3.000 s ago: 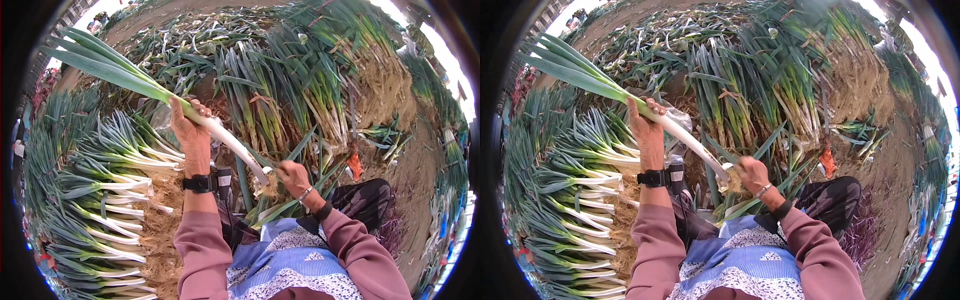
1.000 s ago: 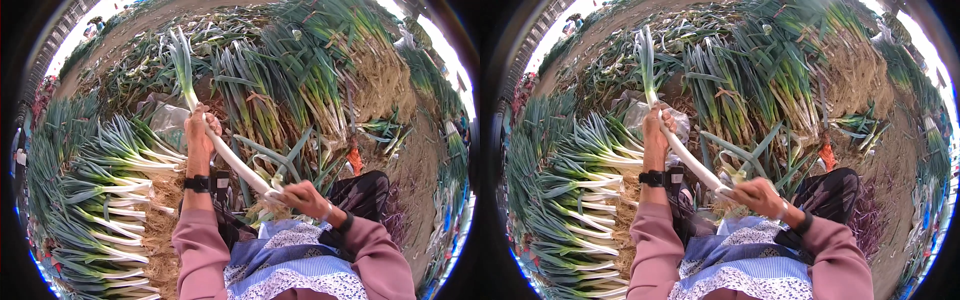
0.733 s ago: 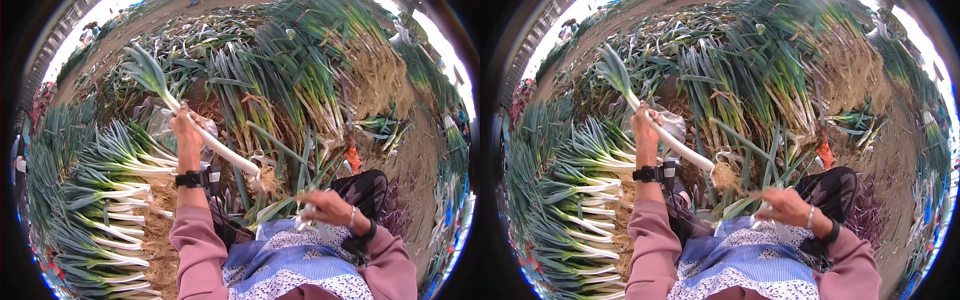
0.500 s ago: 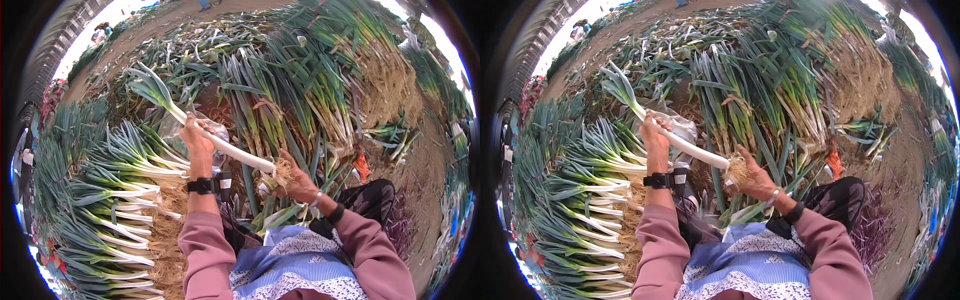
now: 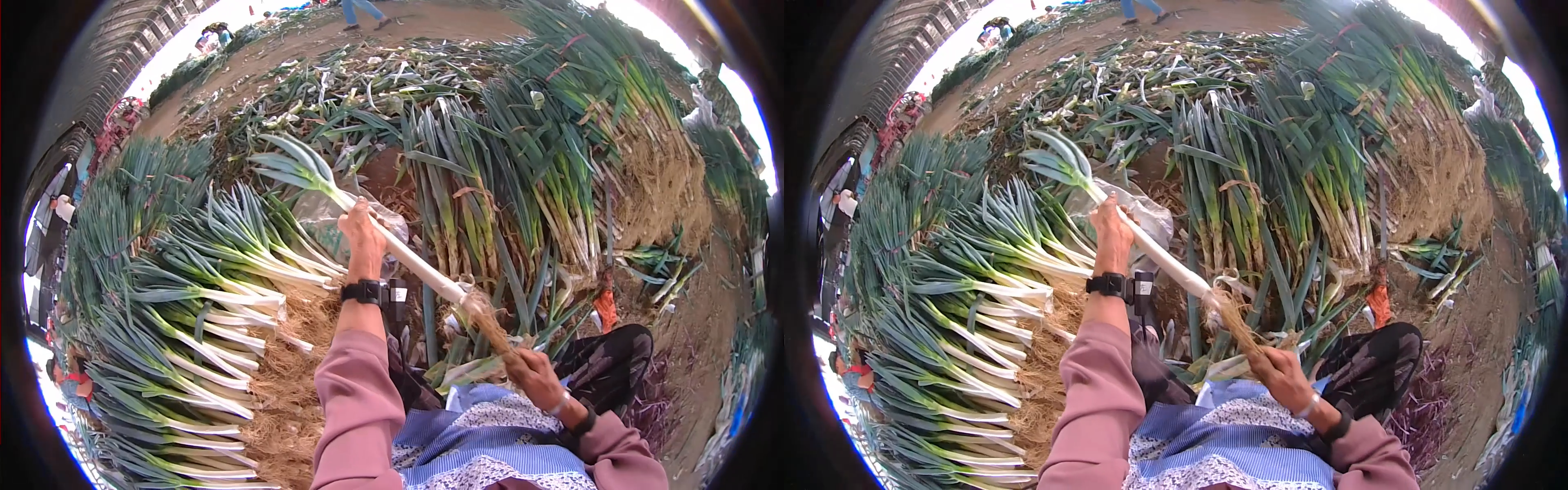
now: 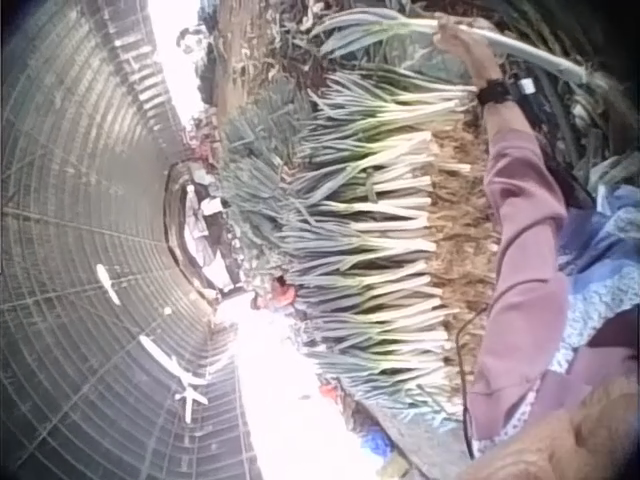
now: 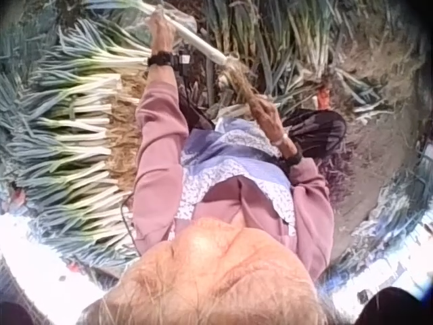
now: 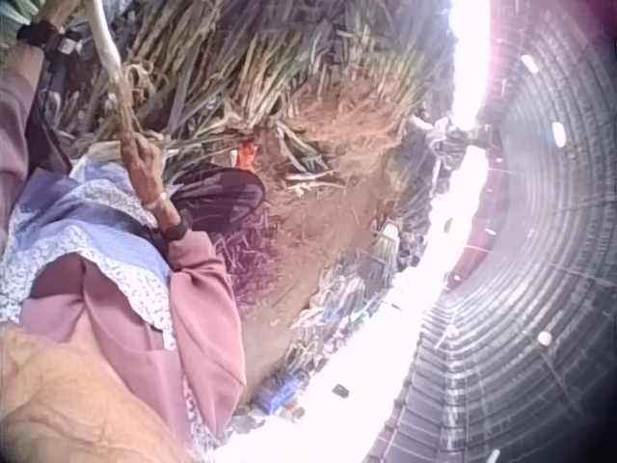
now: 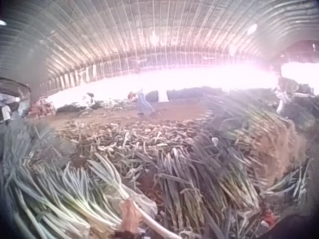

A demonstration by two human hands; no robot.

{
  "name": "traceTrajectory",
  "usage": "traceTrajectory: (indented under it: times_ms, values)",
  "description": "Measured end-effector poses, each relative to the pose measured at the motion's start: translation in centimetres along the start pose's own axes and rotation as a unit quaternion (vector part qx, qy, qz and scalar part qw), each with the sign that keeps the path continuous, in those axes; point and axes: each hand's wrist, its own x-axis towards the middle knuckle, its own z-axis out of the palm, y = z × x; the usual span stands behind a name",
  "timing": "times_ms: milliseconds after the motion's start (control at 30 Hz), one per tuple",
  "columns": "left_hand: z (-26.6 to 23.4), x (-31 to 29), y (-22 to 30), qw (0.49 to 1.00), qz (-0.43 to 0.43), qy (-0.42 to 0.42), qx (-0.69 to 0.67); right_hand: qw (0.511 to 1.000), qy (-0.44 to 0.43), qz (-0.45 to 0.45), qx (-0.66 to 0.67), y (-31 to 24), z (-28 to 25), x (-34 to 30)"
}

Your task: The person picks up a leek by hand, peels away the outer layers, and pulls off the roots. They repeat this process with several more leeks, placing the cleaned vegetables onto a pile.

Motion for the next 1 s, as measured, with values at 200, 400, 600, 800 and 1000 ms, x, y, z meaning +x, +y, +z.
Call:
traceTrajectory:
  times_ms: [200,400,600,800,1000]
  values:
    - [-2.8,4.6,1.8,0.997,0.08,0.0,0.02,0.961,-0.012,0.248,0.12,-6.0,-6.2,-2.4]
    - [0.2,0.9,0.6,0.991,0.12,-0.045,0.029,0.982,0.022,0.188,0.0,-1.9,-2.8,7.0]
    - [1.8,-2.2,0.4,0.997,0.072,0.034,0.001,0.976,-0.032,-0.017,-0.216,2.8,3.7,12.0]
    - [-3.2,-0.5,3.9,0.981,0.167,0.029,-0.093,0.98,-0.097,-0.071,-0.156,2.8,2.1,6.7]
    - [-9.8,-2.3,19.2,0.968,0.187,0.146,-0.077,0.967,-0.109,0.098,-0.21,9.0,-0.6,0.5]
